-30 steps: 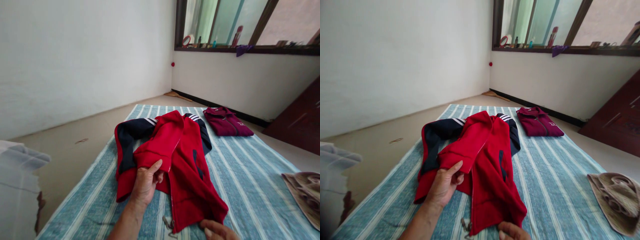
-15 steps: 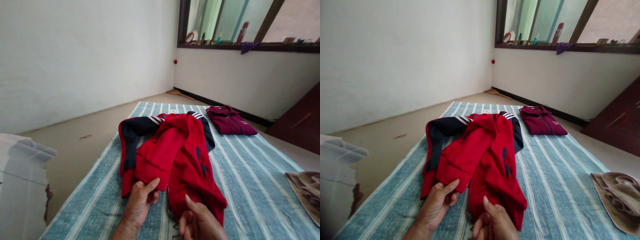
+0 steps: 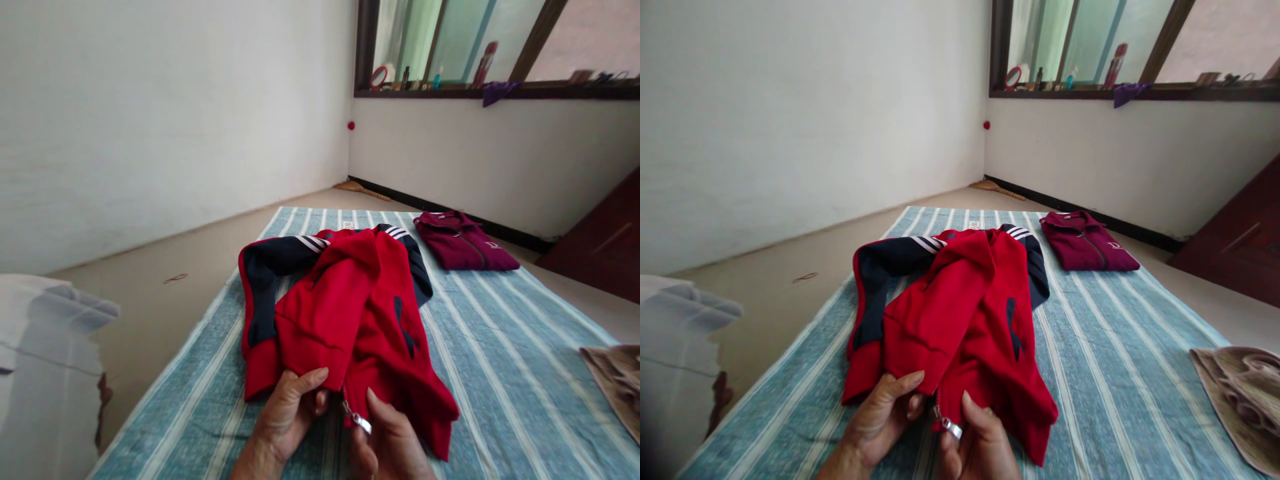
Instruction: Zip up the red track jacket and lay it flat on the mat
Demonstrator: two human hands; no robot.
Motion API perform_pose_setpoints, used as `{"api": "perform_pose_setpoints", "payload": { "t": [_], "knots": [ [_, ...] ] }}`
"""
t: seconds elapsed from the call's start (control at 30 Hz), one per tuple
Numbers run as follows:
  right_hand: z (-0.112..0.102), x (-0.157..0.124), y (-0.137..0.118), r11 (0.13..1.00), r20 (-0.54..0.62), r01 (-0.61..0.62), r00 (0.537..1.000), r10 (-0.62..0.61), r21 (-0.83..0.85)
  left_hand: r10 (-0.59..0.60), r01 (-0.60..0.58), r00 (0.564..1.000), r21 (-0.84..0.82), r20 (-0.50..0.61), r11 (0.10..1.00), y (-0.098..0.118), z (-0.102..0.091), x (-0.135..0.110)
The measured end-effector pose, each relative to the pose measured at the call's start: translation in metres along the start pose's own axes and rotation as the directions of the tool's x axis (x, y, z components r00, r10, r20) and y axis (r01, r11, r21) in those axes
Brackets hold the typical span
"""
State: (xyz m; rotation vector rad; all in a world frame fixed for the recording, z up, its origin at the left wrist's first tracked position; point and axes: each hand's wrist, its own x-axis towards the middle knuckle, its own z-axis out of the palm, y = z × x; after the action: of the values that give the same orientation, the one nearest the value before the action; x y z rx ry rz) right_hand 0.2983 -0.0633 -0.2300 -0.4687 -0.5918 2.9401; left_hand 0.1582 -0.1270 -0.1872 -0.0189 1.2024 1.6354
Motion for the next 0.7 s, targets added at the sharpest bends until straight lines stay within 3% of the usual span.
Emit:
{"api": "perform_pose_setpoints", "payload": {
  "t": [0.13, 0.2, 0.43, 0.53, 0.7],
  "knots": [
    [0.005, -0.009, -0.009, 0.947, -0.034, 0.292, 0.956, -0.29, 0.134, 0.021, -0.021, 1.0, -0.063, 0.006, 0.998, -0.001, 0.001, 0.0],
    [0.005, -0.009, -0.008, 0.931, -0.09, 0.343, 0.938, -0.334, 0.128, 0.016, -0.014, 0.999, -0.052, 0.028, 0.999, -0.002, 0.001, 0.001],
    [-0.011, 0.003, 0.004, 0.973, -0.093, 0.219, 0.973, -0.212, 0.072, -0.041, 0.033, 0.995, 0.084, 0.095, 0.996, -0.005, 0.0, 0.002],
    [-0.012, 0.004, 0.006, 0.972, -0.081, 0.219, 0.974, -0.213, 0.079, -0.066, 0.043, 0.988, 0.16, 0.14, 0.986, -0.006, 0.001, 0.001],
    [-0.002, 0.008, 0.011, 0.966, -0.192, 0.255, 0.95, -0.245, 0.032, -0.033, -0.004, 0.982, 0.199, 0.185, 0.98, -0.007, 0.002, 0.002]
  ]
}}
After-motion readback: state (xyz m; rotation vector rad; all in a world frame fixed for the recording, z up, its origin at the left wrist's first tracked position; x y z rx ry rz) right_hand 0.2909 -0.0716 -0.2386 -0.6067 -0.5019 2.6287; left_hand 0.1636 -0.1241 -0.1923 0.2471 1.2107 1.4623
